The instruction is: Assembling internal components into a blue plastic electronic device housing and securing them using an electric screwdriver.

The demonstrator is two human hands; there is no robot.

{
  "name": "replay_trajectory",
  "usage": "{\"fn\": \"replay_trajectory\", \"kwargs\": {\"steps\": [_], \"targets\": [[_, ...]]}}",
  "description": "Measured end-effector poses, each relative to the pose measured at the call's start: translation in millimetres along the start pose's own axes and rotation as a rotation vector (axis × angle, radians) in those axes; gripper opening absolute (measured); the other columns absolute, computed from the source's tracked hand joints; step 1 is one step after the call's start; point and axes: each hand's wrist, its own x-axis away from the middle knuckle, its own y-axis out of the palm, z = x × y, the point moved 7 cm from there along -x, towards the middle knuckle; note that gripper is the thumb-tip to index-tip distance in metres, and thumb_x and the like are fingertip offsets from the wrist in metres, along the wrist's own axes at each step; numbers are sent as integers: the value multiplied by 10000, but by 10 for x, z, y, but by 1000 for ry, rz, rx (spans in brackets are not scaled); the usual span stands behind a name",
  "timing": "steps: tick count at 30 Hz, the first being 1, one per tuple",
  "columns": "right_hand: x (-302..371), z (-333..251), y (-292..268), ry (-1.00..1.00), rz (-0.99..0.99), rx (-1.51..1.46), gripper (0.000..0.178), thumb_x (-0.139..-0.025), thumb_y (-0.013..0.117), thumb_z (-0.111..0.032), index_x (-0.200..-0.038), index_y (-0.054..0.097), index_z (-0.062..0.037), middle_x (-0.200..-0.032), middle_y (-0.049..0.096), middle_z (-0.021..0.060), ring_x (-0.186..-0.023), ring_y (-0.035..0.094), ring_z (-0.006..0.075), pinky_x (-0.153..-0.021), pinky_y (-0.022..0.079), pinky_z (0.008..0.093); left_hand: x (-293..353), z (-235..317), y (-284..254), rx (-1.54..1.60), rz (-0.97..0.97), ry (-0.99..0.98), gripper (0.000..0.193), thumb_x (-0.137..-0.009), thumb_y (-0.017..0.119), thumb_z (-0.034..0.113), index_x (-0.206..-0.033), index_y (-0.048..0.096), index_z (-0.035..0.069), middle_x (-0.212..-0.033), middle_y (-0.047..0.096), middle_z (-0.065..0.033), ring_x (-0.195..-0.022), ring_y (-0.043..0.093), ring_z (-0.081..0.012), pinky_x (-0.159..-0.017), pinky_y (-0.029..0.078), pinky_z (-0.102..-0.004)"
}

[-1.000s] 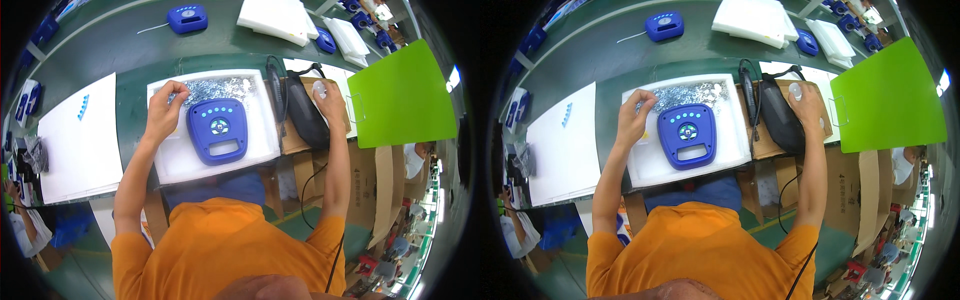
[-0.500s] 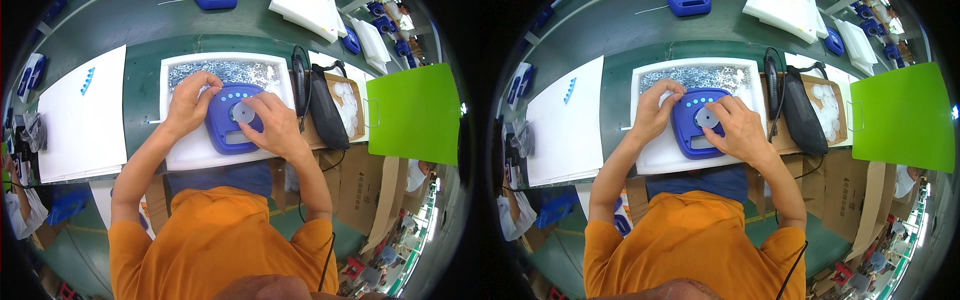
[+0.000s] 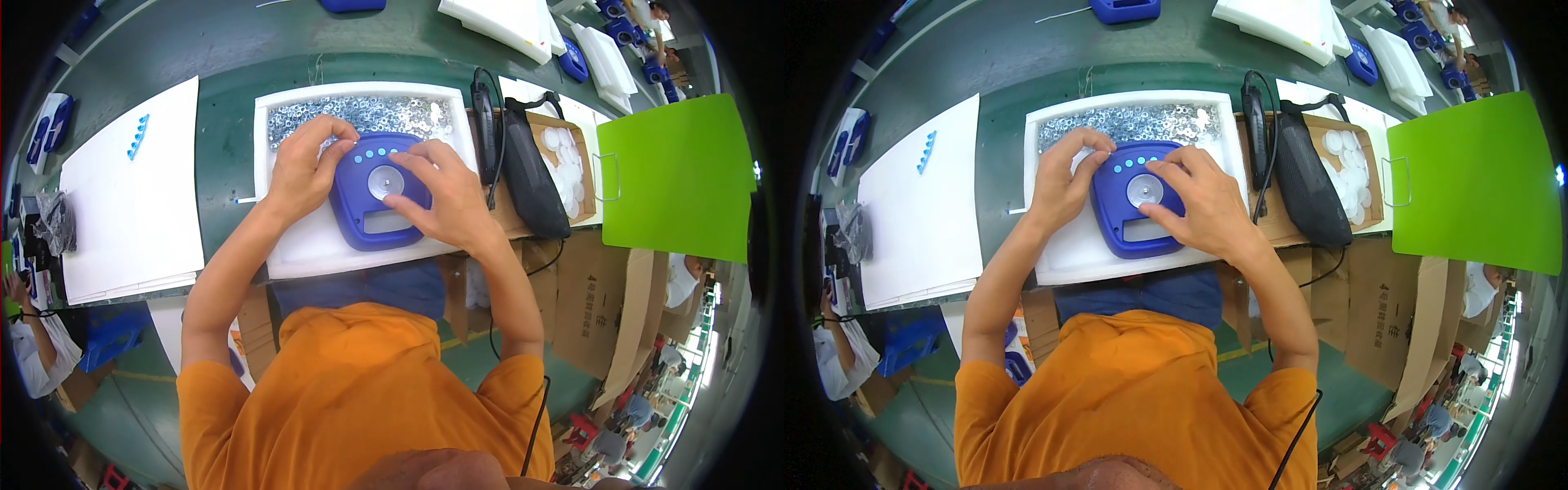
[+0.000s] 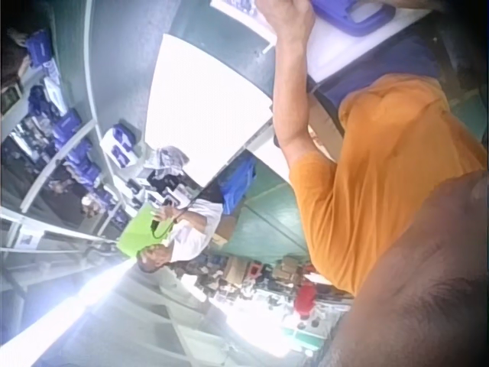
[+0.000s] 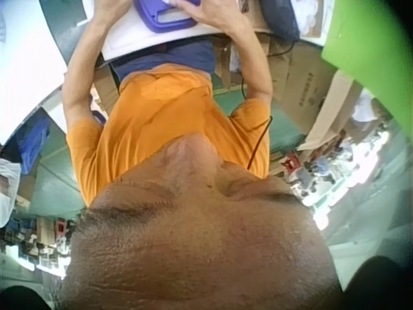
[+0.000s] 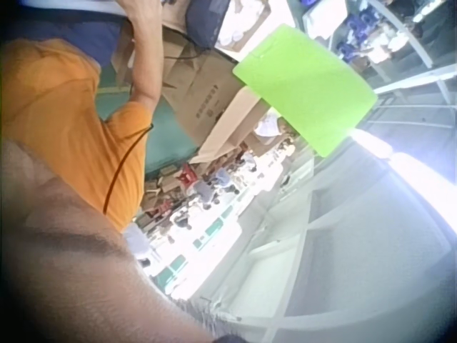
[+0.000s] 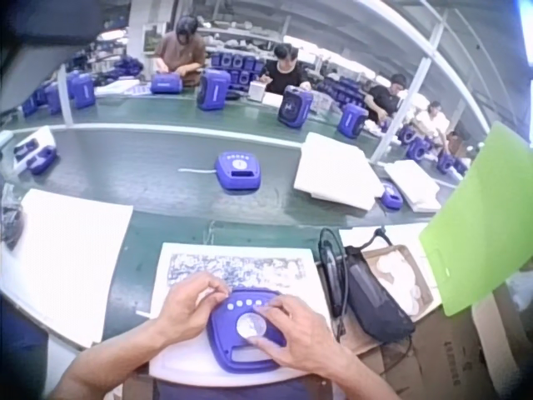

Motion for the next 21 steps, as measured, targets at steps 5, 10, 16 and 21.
{"fn": "replay_trajectory", "kwargs": {"steps": [5, 10, 16, 21], "targets": [[55, 567, -203, 147, 121, 39, 164, -976, 818, -118, -1132, 798, -69, -1075, 737, 121, -1020, 747, 371, -875, 611, 469, 3, 34, -8, -24, 0, 5, 96, -1006, 735, -35, -1087, 710, 12, -1046, 775, -144, -1019, 753, -366, -932, 581, -448], [15, 1046, -191, 230, 134, 355, 95, -968, 835, -122, -1055, 800, -105, -1023, 686, 81, -1019, 732, 321, -835, 610, 472, -2, 69, 9, -99, -34, 45, 118, -1023, 705, -67, -1102, 709, 20, -1089, 807, -128, -1082, 787, -337, -1225, 521, -537], [-143, 1148, 27, 172, 35, 436, 94, -969, 854, -192, -1012, 828, -113, -1054, 685, 65, -1070, 725, 289, -835, 632, 459, 0, 54, 0, -127, -21, 83, 124, -1015, 714, -61, -1098, 716, 31, -1087, 809, -120, -1088, 786, -349, -1244, 511, -560], [-204, 1230, 68, 197, 11, 465, 124, -961, 861, -217, -1001, 835, -102, -1056, 702, 69, -1060, 736, 296, -850, 645, 463, -6, 49, 6, -124, -24, 76, 127, -1010, 721, -61, -1095, 721, 34, -1082, 807, -112, -1087, 780, -344, -1240, 513, -560]]}}
